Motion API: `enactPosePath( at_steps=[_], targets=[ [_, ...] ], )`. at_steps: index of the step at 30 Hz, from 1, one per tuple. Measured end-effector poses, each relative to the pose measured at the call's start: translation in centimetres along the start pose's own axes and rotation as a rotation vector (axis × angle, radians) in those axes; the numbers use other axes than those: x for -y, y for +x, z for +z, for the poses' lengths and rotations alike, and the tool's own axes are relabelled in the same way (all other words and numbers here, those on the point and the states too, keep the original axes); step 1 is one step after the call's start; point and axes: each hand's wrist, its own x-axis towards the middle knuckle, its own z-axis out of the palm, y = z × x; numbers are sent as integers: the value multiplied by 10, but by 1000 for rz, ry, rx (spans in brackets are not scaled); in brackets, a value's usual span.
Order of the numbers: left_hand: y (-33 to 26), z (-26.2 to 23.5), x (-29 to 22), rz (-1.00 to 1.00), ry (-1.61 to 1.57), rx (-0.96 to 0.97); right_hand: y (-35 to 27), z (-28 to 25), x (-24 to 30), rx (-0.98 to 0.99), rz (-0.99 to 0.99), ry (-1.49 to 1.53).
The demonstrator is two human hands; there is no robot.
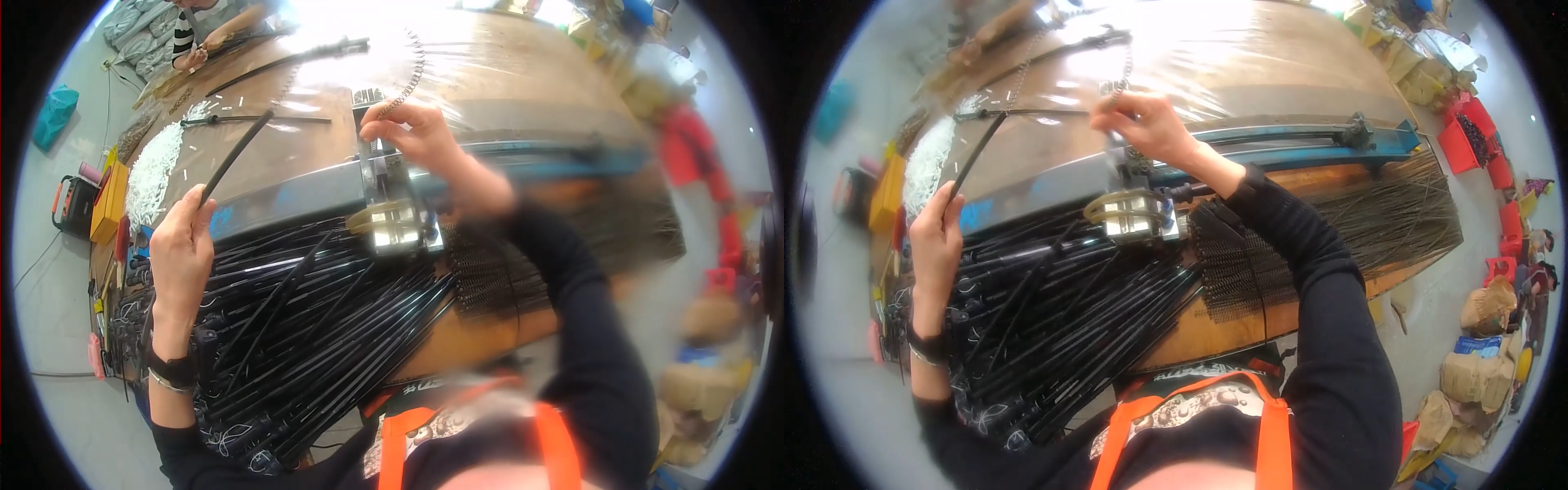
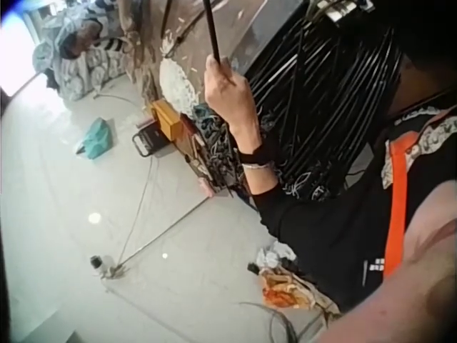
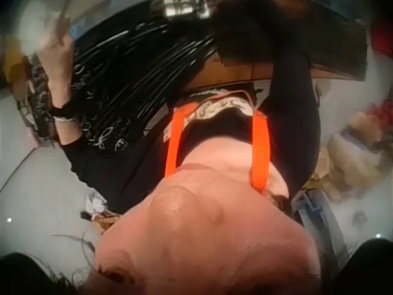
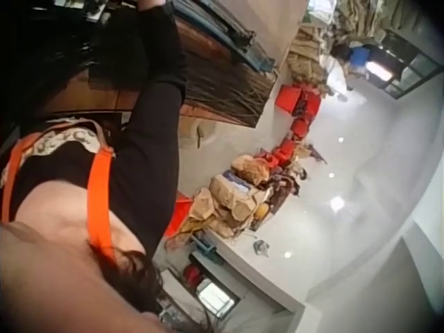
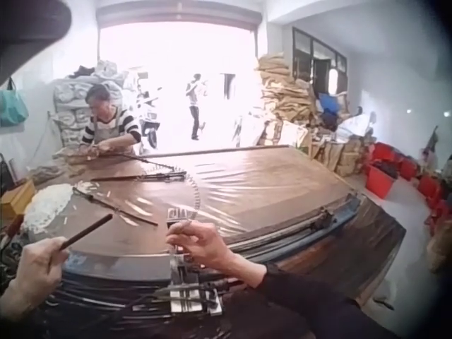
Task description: Manually organizing and securing metal rods or cable components onto an industrial assembly jig.
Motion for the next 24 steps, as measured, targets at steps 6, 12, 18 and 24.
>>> enactPosePath(
  at_steps=[6,12,18,24],
  targets=[
    [-2,3,2,25,15,6,8,11,1,154,25,-112],
    [-9,3,6,-15,10,7,17,14,2,257,74,-212],
    [-11,7,10,-9,45,15,7,3,-2,94,-56,-179],
    [-7,3,1,-64,15,44,30,21,6,293,78,-246]
  ],
)
